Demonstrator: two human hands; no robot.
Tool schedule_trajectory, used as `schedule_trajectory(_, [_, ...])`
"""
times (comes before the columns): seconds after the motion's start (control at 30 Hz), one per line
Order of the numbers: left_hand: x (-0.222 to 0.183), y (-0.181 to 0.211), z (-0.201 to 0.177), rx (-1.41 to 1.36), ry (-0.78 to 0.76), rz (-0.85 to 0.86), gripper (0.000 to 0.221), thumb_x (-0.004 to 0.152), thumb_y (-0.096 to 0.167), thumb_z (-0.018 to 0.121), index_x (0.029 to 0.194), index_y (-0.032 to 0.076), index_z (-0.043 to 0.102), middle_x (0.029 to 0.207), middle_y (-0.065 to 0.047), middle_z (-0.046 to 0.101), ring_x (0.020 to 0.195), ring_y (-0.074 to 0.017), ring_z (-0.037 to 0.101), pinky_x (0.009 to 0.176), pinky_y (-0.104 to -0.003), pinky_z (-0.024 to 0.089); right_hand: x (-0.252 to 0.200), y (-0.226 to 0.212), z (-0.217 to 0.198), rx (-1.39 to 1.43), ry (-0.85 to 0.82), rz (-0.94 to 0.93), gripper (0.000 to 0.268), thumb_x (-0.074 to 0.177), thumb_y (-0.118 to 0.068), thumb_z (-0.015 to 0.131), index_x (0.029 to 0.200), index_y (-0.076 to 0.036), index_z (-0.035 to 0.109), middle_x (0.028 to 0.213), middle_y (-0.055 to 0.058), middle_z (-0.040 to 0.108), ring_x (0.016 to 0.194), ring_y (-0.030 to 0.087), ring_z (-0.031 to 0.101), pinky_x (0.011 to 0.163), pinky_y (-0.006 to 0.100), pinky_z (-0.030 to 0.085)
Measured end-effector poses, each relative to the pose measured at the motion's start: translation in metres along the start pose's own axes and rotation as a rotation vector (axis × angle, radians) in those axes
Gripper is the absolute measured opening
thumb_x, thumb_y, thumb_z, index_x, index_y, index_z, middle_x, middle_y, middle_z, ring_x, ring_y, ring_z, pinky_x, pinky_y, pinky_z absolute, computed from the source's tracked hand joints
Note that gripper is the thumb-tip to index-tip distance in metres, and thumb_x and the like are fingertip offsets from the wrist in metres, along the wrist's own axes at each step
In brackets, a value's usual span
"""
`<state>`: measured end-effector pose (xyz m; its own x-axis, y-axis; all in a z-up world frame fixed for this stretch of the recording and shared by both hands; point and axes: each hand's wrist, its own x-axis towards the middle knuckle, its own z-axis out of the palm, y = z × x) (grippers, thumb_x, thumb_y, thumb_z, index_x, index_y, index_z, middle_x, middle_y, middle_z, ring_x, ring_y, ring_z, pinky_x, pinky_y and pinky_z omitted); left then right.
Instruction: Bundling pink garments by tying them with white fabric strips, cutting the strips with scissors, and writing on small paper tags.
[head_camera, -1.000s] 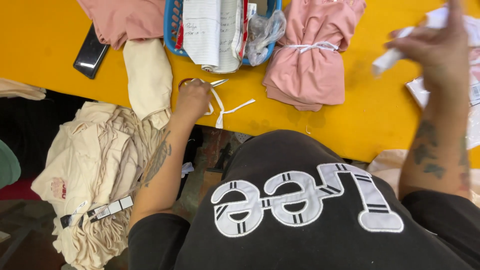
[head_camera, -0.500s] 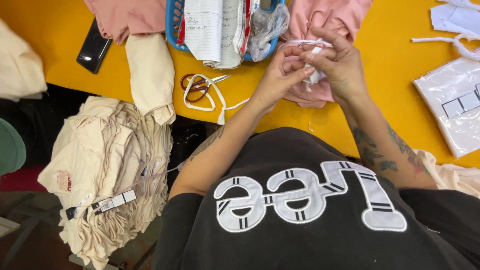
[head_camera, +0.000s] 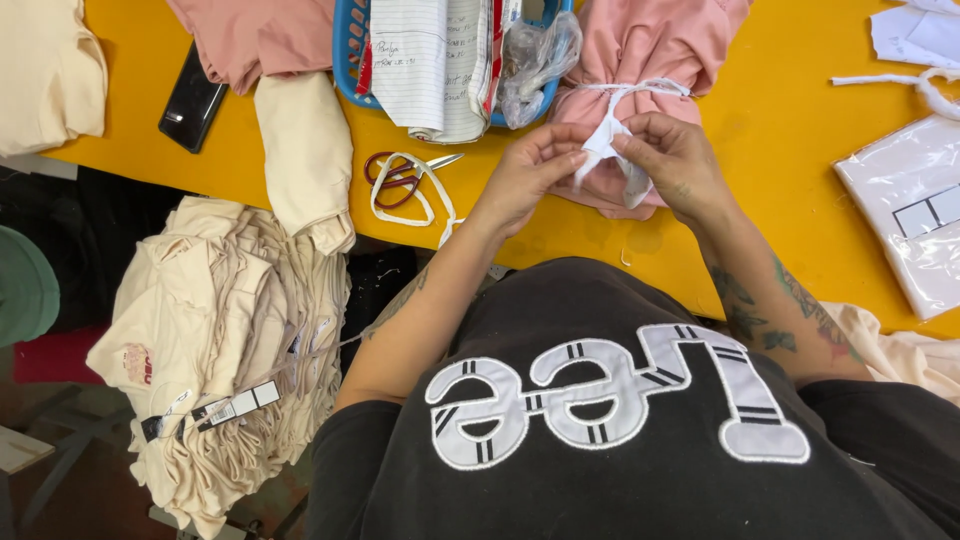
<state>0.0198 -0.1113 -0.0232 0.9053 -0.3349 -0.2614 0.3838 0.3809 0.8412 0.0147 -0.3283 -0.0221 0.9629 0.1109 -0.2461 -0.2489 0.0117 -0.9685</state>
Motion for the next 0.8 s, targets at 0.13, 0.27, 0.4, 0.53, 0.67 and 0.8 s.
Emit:
schedule_trajectory(0.13, [0.008,-0.019,-0.024,0.259,0.069,-0.018,0.015,0.097,0.01,0.07,0.11,0.001,0.072,0.08,-0.009,0.07,0.063,-0.0128,0.073,0.054,-0.021,0.063,-0.004,0.006,-0.004,0.006,-0.026,0.001,0.017,0.102,-0.015,0.075,0.113,-0.004,0.07,0.085,0.004,0.069,0.074,0.008,0.07,0.064,0.021,0.058])
schedule_trajectory(0.27, [0.005,-0.011,-0.023,0.462,0.036,-0.036,0.01,0.097,0.011,0.066,0.103,0.006,0.073,0.071,-0.006,0.066,0.057,-0.0098,0.069,0.05,-0.02,0.058,-0.006,0.02,-0.013,0.0,-0.003,-0.002,0.018,0.104,-0.015,0.074,0.115,-0.003,0.07,0.087,0.005,0.07,0.077,0.009,0.071,0.068,0.022,0.059])
schedule_trajectory(0.4, [-0.006,0.003,-0.011,0.458,-0.121,-0.158,0.017,0.098,0.008,0.06,0.113,0.003,0.067,0.071,-0.001,0.055,0.056,-0.0038,0.053,0.05,-0.017,0.048,-0.005,0.024,-0.024,-0.061,-0.004,-0.032,0.016,0.105,-0.012,0.073,0.116,-0.001,0.07,0.087,0.006,0.068,0.078,0.009,0.069,0.07,0.022,0.057])
schedule_trajectory(0.53, [0.014,-0.008,-0.016,0.797,-0.112,-0.034,0.047,0.087,0.033,0.083,0.129,0.018,0.067,0.076,-0.001,0.066,0.062,-0.0109,0.062,0.057,-0.029,0.054,-0.011,0.007,-0.012,0.001,-0.026,-0.011,0.014,0.104,-0.012,0.072,0.115,-0.003,0.071,0.082,0.002,0.066,0.075,0.006,0.066,0.069,0.02,0.055])
schedule_trajectory(0.67, [0.03,-0.038,-0.011,0.957,-0.066,0.192,0.009,0.084,0.025,0.072,0.092,0.021,0.074,0.077,-0.003,0.063,0.071,-0.0183,0.065,0.066,-0.033,0.054,-0.025,-0.015,-0.005,0.036,-0.041,0.041,0.014,0.102,-0.014,0.072,0.112,-0.005,0.071,0.081,-0.001,0.066,0.073,0.004,0.065,0.067,0.019,0.054])
schedule_trajectory(0.8, [0.023,-0.01,0.005,0.548,-0.048,0.151,0.011,0.092,0.024,0.074,0.091,0.014,0.079,0.087,-0.003,0.067,0.082,-0.0113,0.062,0.076,-0.026,0.054,-0.012,0.017,-0.032,-0.041,-0.029,0.017,0.016,0.105,-0.014,0.07,0.117,-0.004,0.07,0.082,0.003,0.068,0.073,0.007,0.067,0.068,0.02,0.055])
